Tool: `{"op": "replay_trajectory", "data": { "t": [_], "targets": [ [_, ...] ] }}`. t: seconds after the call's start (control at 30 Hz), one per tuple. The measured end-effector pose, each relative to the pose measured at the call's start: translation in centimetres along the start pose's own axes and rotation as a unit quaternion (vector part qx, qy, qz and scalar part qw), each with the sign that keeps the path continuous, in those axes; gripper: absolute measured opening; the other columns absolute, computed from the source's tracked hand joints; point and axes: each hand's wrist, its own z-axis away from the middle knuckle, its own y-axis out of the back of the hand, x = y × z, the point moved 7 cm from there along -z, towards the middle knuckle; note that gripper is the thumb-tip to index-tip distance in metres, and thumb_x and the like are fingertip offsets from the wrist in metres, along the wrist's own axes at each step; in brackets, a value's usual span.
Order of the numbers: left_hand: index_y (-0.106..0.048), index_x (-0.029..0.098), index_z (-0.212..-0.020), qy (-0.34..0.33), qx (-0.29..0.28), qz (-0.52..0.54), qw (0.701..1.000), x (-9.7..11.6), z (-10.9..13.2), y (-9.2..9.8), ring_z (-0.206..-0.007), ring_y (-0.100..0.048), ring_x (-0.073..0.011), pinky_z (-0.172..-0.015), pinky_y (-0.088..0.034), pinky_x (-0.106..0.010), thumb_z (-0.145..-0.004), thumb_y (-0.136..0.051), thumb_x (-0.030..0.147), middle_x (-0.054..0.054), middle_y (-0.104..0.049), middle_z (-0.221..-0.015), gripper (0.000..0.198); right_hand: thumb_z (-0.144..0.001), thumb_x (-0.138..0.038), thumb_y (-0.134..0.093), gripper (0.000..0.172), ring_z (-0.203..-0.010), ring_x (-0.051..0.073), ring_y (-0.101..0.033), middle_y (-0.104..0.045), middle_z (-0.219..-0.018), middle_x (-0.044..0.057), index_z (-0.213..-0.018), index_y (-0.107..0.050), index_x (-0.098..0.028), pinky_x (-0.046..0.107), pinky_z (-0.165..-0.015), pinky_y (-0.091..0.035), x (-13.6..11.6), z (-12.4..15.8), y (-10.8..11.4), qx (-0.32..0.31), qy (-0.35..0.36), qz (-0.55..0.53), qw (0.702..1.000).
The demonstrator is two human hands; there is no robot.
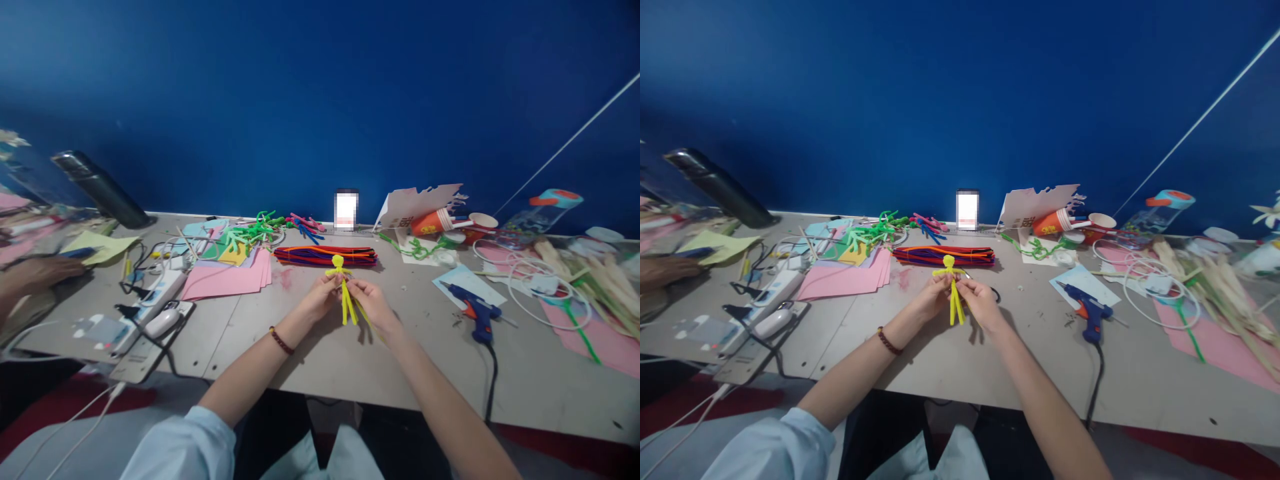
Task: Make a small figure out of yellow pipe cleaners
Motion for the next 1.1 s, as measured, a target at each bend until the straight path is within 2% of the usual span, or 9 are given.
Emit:
{"op": "replay_trajectory", "data": {
  "t": [0.23,0.33,0.4,0.5,0.57,0.7,0.83,0.93,1.1],
  "targets": [
    [-0.066,0.013,-0.075,0.001,-0.047,0.004,0.999,0.0,0.6,-0.8,-0.054,-0.049,-0.0086,-0.054,-0.039,-0.023,-0.056,-0.082,0.043,0.0,-0.054,-0.061,0.039,-0.072,-0.04,-0.072,0.025,-0.049,0.008,-0.051,-0.058,-0.06,-0.001,-0.079,-0.062,-0.017,0.019,-0.046,-0.042,1.3,1.2,-1.5,-0.118,-0.132,-0.166,0.97],
    [-0.065,0.013,-0.071,-0.005,-0.043,0.01,0.999,0.0,0.5,-0.7,-0.058,-0.052,-0.0093,-0.058,-0.041,-0.024,-0.056,-0.082,0.039,-0.001,-0.058,-0.067,0.035,-0.073,-0.039,-0.072,0.024,-0.049,0.008,-0.051,-0.058,-0.059,-0.002,-0.081,-0.062,-0.018,0.019,-0.046,-0.041,1.3,1.1,-1.7,-0.13,-0.133,-0.168,0.968],
    [-0.066,0.012,-0.072,-0.01,-0.021,0.008,1.0,0.0,0.3,-0.3,-0.061,-0.054,-0.0099,-0.06,-0.042,-0.024,-0.058,-0.082,0.037,-0.003,-0.061,-0.07,0.033,-0.07,-0.039,-0.074,0.025,-0.052,0.009,-0.053,-0.06,-0.061,-0.001,-0.08,-0.063,-0.018,0.021,-0.05,-0.043,0.9,0.7,-1.3,-0.096,-0.097,-0.149,0.979],
    [-0.068,0.012,-0.074,-0.017,0.031,0.003,0.999,-0.2,-0.2,0.7,-0.063,-0.055,-0.0094,-0.061,-0.041,-0.022,-0.06,-0.081,0.035,-0.003,-0.064,-0.072,0.03,-0.067,-0.044,-0.073,0.027,-0.057,0.013,-0.057,-0.063,-0.066,0.0,-0.078,-0.065,-0.02,0.025,-0.056,-0.046,0.1,0.1,0.1,0.004,-0.015,-0.045,0.999],
    [-0.068,0.013,-0.075,-0.006,0.048,0.007,0.999,-0.6,-0.5,1.2,-0.063,-0.056,-0.009,-0.06,-0.04,-0.021,-0.06,-0.081,0.034,-0.002,-0.064,-0.072,0.029,-0.073,-0.045,-0.066,0.025,-0.062,0.015,-0.059,-0.065,-0.07,0.001,-0.079,-0.066,-0.021,0.027,-0.06,-0.047,-0.9,0.1,1.2,0.071,0.062,0.097,0.991],
    [-0.068,0.013,-0.075,0.017,0.06,-0.001,0.998,-1.3,-0.7,1.5,-0.063,-0.056,-0.008,-0.059,-0.039,-0.02,-0.056,-0.083,0.031,-0.001,-0.063,-0.069,0.031,-0.086,-0.035,-0.049,0.021,-0.073,0.019,-0.062,-0.069,-0.083,0.004,-0.089,-0.066,-0.023,0.031,-0.069,-0.047,-2.8,0.9,1.2,0.12,0.203,0.362,0.902],
    [-0.068,0.012,-0.07,-0.011,0.081,-0.023,0.996,-0.9,-0.6,1.8,-0.061,-0.054,-0.0074,-0.06,-0.039,-0.02,-0.054,-0.084,0.028,-0.001,-0.063,-0.066,0.028,-0.089,-0.032,-0.043,0.025,-0.074,0.021,-0.063,-0.069,-0.084,0.007,-0.089,-0.066,-0.022,0.031,-0.07,-0.046,-3.0,1.3,0.3,0.104,0.247,0.446,0.854],
    [-0.068,0.012,-0.069,-0.025,0.064,-0.024,0.997,-0.6,-0.6,1.7,-0.062,-0.055,-0.008,-0.061,-0.04,-0.021,-0.058,-0.082,0.029,-0.001,-0.062,-0.065,0.025,-0.09,-0.034,-0.043,0.026,-0.077,0.021,-0.063,-0.069,-0.087,0.006,-0.092,-0.066,-0.022,0.031,-0.072,-0.047,-3.0,1.3,0.2,0.096,0.251,0.423,0.865],
    [-0.067,0.012,-0.067,-0.026,0.048,0.004,0.999,-0.5,-0.6,1.5,-0.058,-0.052,-0.0067,-0.058,-0.039,-0.02,-0.057,-0.083,0.028,0.0,-0.06,-0.062,0.024,-0.087,-0.043,-0.048,0.028,-0.069,0.019,-0.062,-0.07,-0.081,0.005,-0.091,-0.067,-0.022,0.03,-0.066,-0.048,-1.9,0.6,0.8,0.096,0.182,0.307,0.929]
  ]
}}
